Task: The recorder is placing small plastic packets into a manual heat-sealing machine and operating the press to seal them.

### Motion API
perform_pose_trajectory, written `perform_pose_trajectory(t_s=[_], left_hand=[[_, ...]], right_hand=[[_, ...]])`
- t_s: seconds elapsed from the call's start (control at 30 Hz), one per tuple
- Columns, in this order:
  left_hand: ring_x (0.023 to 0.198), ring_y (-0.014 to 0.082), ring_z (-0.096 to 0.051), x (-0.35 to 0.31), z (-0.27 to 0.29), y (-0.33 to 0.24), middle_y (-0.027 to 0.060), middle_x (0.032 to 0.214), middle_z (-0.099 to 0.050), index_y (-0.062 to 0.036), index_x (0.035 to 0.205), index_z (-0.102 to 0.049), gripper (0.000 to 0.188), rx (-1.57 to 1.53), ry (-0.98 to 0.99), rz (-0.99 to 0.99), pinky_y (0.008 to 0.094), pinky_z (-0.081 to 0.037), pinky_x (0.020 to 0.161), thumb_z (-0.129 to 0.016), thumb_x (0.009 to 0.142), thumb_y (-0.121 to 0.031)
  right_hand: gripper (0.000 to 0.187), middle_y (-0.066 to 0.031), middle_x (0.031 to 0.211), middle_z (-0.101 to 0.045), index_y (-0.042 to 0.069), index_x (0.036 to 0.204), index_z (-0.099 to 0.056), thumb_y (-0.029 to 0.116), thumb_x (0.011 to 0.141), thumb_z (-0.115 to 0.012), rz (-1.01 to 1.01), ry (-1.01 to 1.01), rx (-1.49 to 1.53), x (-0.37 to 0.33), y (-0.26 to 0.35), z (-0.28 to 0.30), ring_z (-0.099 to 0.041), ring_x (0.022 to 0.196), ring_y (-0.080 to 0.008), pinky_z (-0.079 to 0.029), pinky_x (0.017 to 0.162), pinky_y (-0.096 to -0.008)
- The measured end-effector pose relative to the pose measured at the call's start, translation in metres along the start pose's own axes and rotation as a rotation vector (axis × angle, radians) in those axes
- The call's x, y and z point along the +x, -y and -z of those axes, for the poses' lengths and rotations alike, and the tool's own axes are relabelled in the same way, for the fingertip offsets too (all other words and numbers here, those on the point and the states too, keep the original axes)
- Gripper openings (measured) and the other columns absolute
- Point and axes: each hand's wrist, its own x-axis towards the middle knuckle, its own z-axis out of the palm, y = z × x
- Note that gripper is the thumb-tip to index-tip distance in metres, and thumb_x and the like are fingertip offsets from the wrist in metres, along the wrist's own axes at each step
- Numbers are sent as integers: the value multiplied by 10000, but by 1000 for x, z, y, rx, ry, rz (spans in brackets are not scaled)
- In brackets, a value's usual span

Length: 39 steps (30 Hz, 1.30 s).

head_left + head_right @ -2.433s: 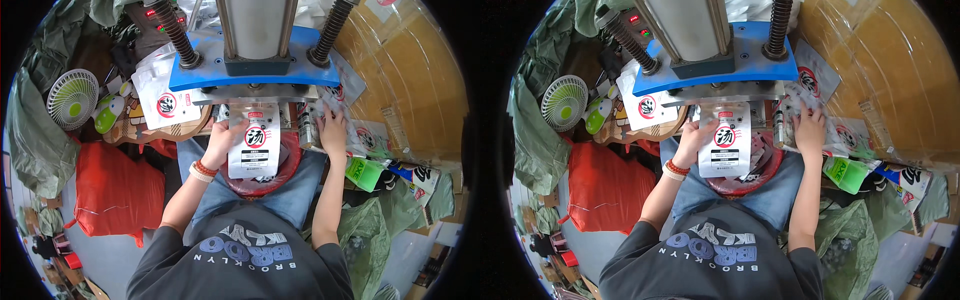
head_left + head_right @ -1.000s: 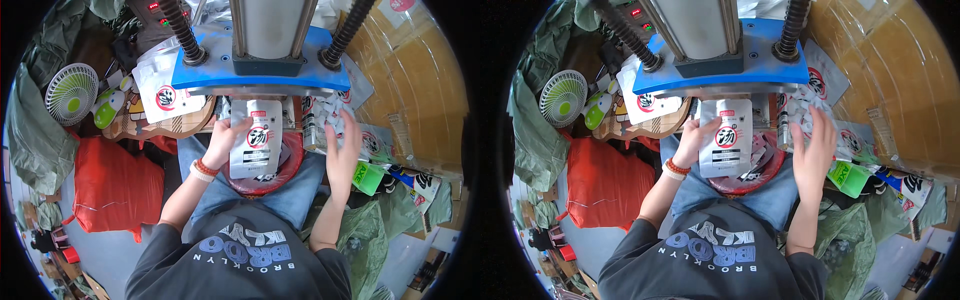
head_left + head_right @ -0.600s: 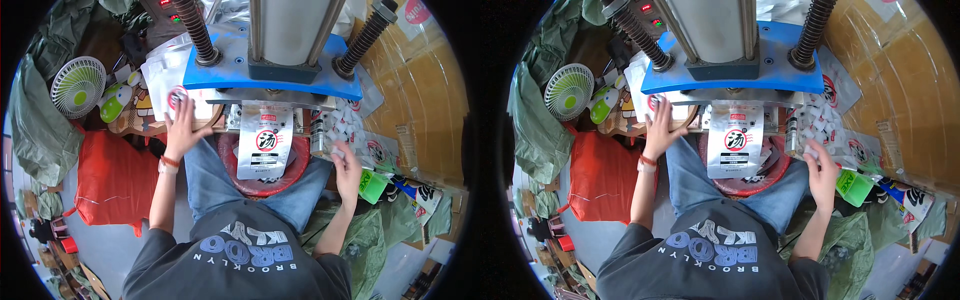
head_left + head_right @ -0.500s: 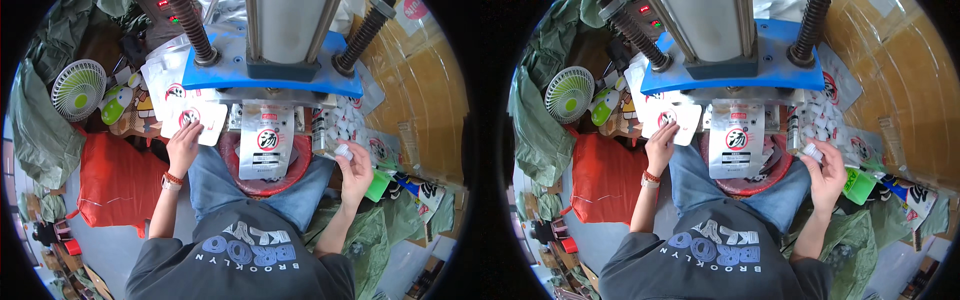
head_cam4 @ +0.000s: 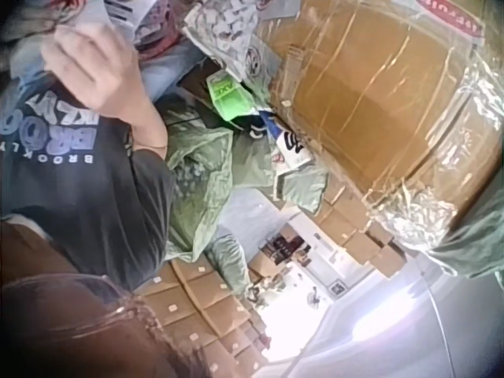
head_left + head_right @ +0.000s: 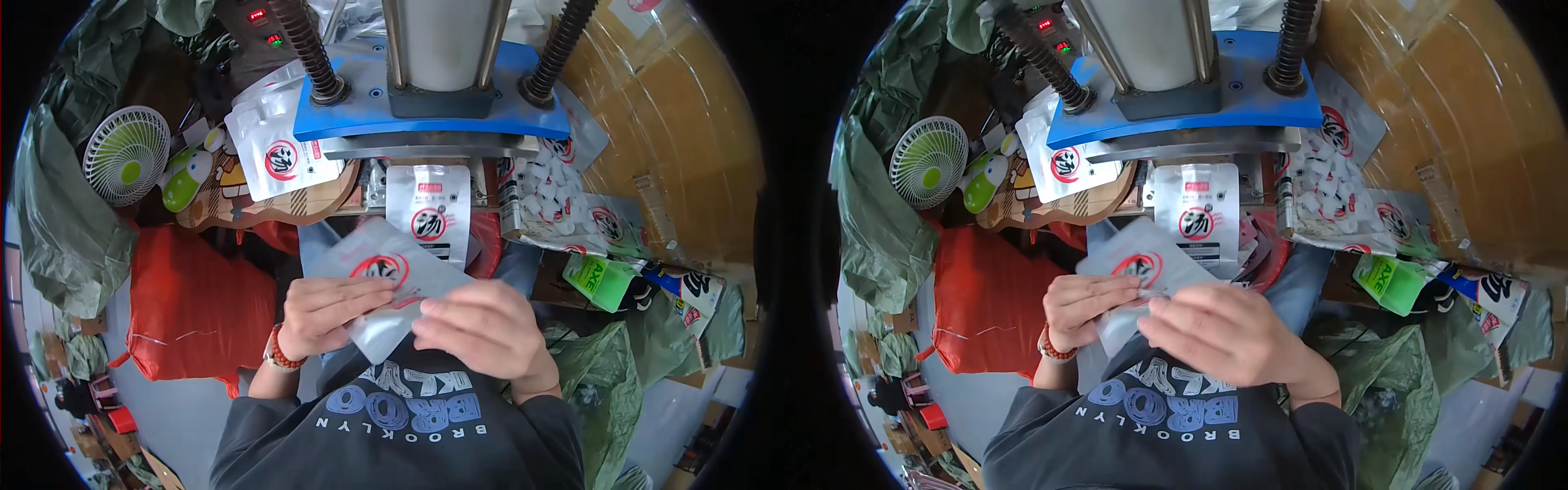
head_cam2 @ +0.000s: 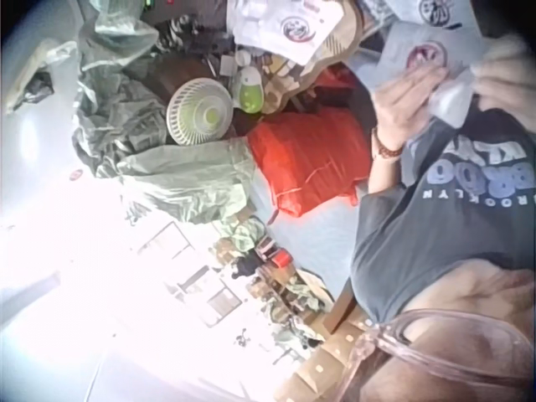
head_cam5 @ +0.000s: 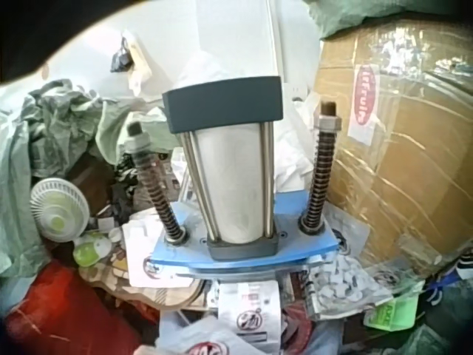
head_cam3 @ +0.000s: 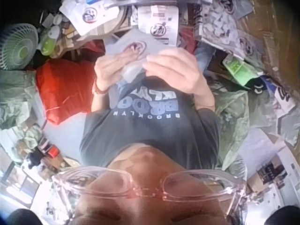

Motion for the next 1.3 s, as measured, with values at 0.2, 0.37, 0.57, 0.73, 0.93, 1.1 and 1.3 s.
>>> perform_pose_trajectory(t_s=[0.2,0.37,0.57,0.73,0.93,1.1,1.3], left_hand=[[607,60,-605,18,-88,52,42,727,-706,49,893,-711,283,-605,-119,979,211,-463,542,-698,901,-234],[688,102,-661,34,-100,89,90,854,-713,51,977,-693,196,-984,-310,966,248,-530,605,-654,912,-130],[803,110,-661,52,-78,96,60,930,-714,29,1081,-676,278,-731,-242,1001,255,-518,712,-660,905,-186],[1303,301,-479,11,-14,151,153,1399,-511,-61,1426,-415,729,1252,-182,552,523,-343,1063,-689,851,-415],[1054,247,-659,-54,-13,126,99,1095,-692,-118,1149,-678,379,620,-146,479,341,-512,867,-698,774,-61],[660,136,-636,-32,-8,60,107,890,-725,-57,1044,-725,447,247,-428,542,251,-471,573,-605,671,158],[927,229,-711,-1,-12,2,64,970,-736,-55,970,-734,330,325,-129,80,302,-572,744,-661,666,50]], right_hand=[[581,-163,1224,-608,-23,1192,-589,181,701,-821,-498,-86,-126,8,-14,13,-562,1137,-345,-432,969,-419],[260,-171,1127,-638,-27,1142,-599,124,930,-597,-540,-375,-468,-16,-37,43,-595,1052,-313,-438,930,-409],[294,-182,1045,-617,17,1129,-577,262,1009,-468,-984,100,-496,-99,-95,12,-547,999,-375,-411,882,-456],[317,-164,1006,-613,40,1161,-564,302,1003,-480,-900,50,-472,-124,-97,13,-557,950,-362,-397,898,-444],[256,-65,967,-608,40,1146,-577,135,918,-643,-1197,-228,-47,-76,-78,20,-567,834,-133,-449,774,-278],[313,-75,972,-609,-5,1086,-629,5,793,-740,-557,-345,-256,-33,-22,16,-599,897,-191,-479,827,-300],[351,-66,941,-597,32,999,-693,58,657,-765,-169,99,-260,12,13,3,-591,907,-261,-483,780,-391]])
